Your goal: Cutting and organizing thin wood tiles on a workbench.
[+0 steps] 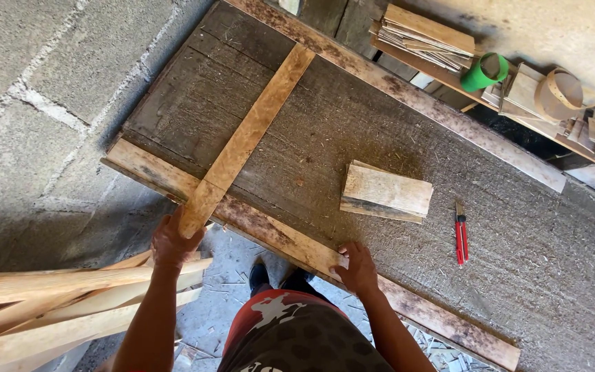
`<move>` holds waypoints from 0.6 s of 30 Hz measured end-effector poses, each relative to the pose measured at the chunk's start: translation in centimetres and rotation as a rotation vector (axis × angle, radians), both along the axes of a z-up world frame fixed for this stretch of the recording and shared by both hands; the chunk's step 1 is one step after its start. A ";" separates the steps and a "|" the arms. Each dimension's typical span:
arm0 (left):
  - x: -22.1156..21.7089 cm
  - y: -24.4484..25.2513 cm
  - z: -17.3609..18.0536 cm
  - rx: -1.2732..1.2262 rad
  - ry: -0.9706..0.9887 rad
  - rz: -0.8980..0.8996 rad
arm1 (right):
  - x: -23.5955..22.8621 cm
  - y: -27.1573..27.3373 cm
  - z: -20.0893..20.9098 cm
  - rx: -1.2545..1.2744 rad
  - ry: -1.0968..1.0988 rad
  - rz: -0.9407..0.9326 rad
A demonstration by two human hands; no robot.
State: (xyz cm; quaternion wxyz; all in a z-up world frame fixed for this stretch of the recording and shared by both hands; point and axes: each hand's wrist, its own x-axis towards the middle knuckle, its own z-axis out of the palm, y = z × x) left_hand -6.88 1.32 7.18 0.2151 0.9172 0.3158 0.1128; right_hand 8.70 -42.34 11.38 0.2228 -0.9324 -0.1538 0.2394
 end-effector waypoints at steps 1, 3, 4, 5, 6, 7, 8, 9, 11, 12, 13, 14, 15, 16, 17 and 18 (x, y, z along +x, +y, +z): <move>0.2 0.0 0.0 0.002 -0.001 0.001 | 0.1 0.1 0.3 0.002 -0.001 0.001; 0.4 0.0 -0.2 0.049 0.024 -0.018 | 0.1 0.2 0.8 -0.009 0.018 0.008; 0.8 -0.1 0.0 0.050 0.026 -0.017 | 0.1 0.0 0.7 -0.008 0.020 0.009; 1.0 -0.2 0.1 0.037 0.038 -0.011 | 0.0 -0.1 0.7 -0.003 -0.004 0.027; 1.2 -0.3 0.2 0.025 0.051 -0.006 | 0.0 -0.2 0.6 0.003 -0.028 0.044; 1.9 -1.0 1.1 0.025 0.057 0.001 | -0.2 -0.5 0.3 0.003 -0.022 0.050; 2.5 -1.6 2.0 0.041 0.130 0.039 | -0.3 -0.7 0.0 0.034 -0.106 0.094; 3.0 -2.3 2.8 0.056 0.204 0.079 | -0.5 -0.9 -0.4 0.065 -0.189 0.140; 3.7 -3.2 1.9 0.109 0.132 0.084 | -0.9 -0.8 -0.6 0.079 -0.245 0.176; 4.0 -3.6 1.5 0.165 0.054 0.079 | -1.1 -0.7 -0.7 0.093 -0.308 0.203; 4.3 -4.2 0.3 0.164 0.058 0.087 | -1.3 -0.5 -0.5 0.094 -0.304 0.211; 4.7 -4.7 -0.9 0.283 -0.046 -0.058 | -1.4 -0.3 -0.2 0.107 -0.312 0.210; 5.0 -5.2 -2.1 0.401 -0.150 -0.203 | -1.5 0.0 0.0 0.119 -0.321 0.208; 5.4 -6.3 -2.1 0.402 -0.146 -0.196 | -1.7 0.2 0.3 0.121 -0.317 0.215; 5.8 -7.3 -2.2 0.302 -0.164 -0.256 | -1.8 0.4 0.5 0.143 -0.322 0.214; 6.3 -8.4 -2.3 0.201 -0.182 -0.315 | -2.0 0.6 0.7 0.164 -0.327 0.213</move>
